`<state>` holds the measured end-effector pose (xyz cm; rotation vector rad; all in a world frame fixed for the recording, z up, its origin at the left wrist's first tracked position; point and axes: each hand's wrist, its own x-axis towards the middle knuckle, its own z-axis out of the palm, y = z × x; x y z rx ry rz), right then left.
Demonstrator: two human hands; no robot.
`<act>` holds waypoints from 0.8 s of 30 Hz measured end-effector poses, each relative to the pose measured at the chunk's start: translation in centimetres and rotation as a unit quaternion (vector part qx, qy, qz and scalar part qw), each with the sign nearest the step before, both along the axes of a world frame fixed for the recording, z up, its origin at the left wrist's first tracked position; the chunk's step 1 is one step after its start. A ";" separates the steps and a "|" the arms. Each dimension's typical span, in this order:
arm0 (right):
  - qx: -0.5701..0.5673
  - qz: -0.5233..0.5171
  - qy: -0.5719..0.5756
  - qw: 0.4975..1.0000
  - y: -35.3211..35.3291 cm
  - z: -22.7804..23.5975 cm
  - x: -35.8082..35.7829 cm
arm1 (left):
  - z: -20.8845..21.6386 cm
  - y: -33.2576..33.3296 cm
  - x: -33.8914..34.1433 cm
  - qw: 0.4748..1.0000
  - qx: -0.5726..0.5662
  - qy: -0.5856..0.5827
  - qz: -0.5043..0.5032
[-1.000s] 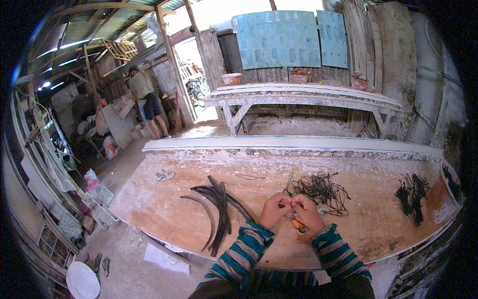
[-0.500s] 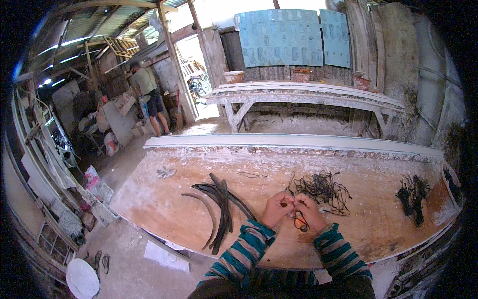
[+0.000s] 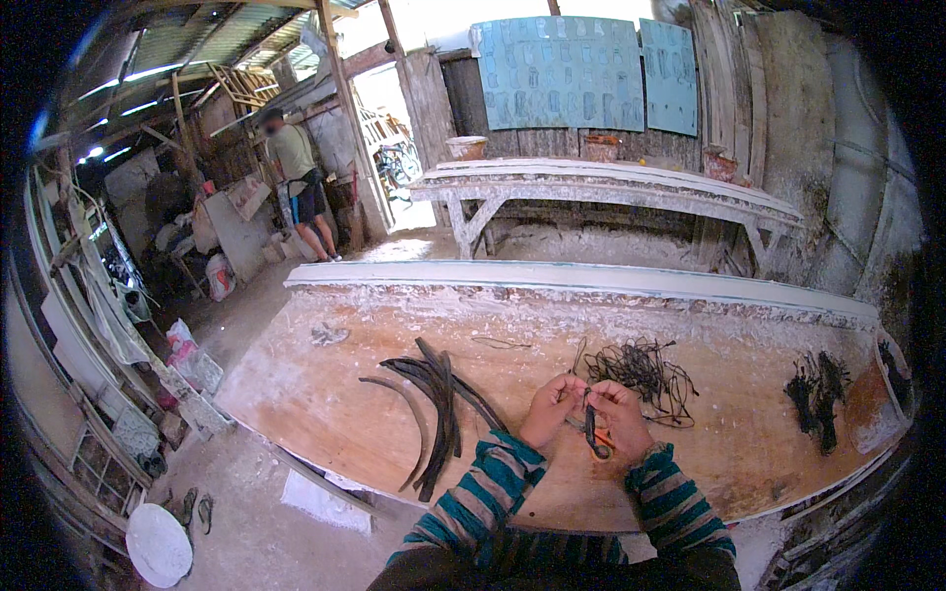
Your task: The person uses orange-handled scissors to cut black rubber strips on a wooden workbench. A coworker in the background handles a white curved object and moves around the workshop.
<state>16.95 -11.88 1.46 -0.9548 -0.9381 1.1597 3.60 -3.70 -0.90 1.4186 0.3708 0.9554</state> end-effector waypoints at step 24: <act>0.004 -0.051 -0.083 0.995 0.2 -0.6 0.4 | 0.5 -0.2 -0.2 0.999 -0.038 0.033 0.015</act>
